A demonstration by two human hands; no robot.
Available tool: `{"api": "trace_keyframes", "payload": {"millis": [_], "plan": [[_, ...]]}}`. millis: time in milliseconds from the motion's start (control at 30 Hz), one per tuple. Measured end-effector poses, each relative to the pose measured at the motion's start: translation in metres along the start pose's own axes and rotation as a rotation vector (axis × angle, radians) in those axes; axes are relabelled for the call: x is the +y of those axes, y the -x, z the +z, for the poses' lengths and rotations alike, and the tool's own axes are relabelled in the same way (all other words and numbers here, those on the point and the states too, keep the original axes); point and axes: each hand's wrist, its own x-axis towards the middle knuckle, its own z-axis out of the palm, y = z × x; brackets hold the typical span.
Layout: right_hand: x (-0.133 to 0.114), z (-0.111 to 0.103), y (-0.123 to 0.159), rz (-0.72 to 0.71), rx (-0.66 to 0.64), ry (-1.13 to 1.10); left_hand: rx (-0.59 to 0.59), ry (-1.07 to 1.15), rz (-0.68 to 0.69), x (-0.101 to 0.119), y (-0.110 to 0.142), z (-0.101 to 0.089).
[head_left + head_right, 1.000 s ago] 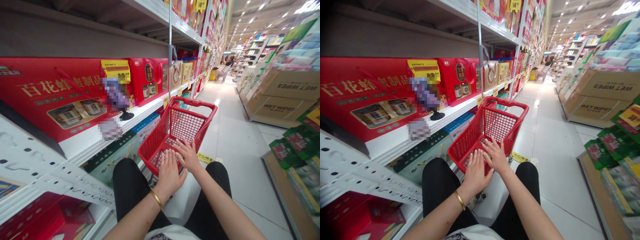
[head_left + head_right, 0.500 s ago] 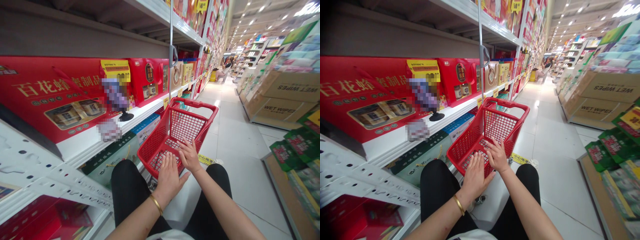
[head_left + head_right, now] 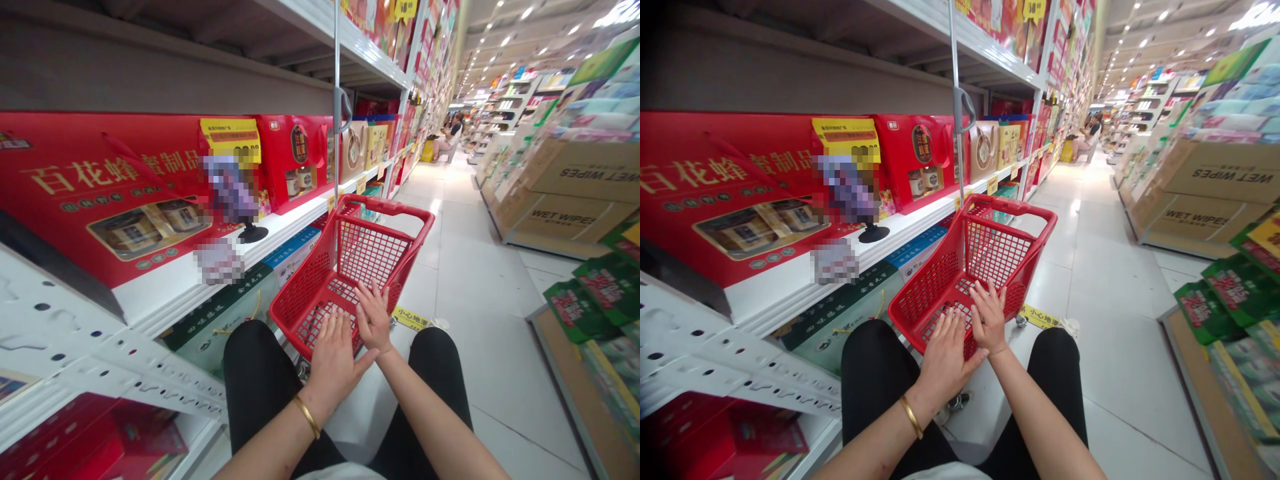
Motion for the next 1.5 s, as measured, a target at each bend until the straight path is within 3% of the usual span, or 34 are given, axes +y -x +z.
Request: {"api": "trace_keyframes", "payload": {"millis": [133,300,533,633,700,800,967,1100,1300,1367,1500], "plan": [[-0.002,0.012,0.011,0.073,0.071,-0.003,-0.019,0.0,0.017,-0.001,-0.002,-0.002],[0.012,0.021,0.003,0.356,0.238,-0.009,-0.04,-0.008,0.023,0.0,-0.01,0.001],[-0.004,0.034,0.022,0.541,0.314,-0.298,-0.092,-0.015,0.057,-0.01,-0.006,0.003],[0.002,0.04,0.023,0.738,0.499,-0.372,-0.116,-0.009,0.057,-0.015,-0.004,0.002],[0.012,0.038,0.018,0.797,0.631,-0.39,-0.133,-0.007,0.06,-0.015,-0.006,0.002],[0.021,0.029,0.012,0.721,0.672,-0.366,-0.152,0.001,0.064,-0.009,-0.009,0.004],[0.017,0.027,0.026,0.587,0.46,-0.424,-0.137,0.001,0.047,0.001,-0.009,0.007],[0.015,0.038,0.042,0.625,0.357,-0.322,-0.119,-0.014,0.053,-0.001,-0.008,0.009],[-0.007,0.043,0.04,0.629,0.391,-0.31,-0.097,-0.039,0.052,-0.004,-0.009,0.011],[-0.012,0.039,0.041,0.495,0.361,-0.273,-0.09,-0.036,0.044,-0.002,-0.008,0.01],[-0.004,0.029,0.042,0.084,0.272,-0.188,-0.076,-0.028,0.041,0.0,-0.009,0.009]]}}
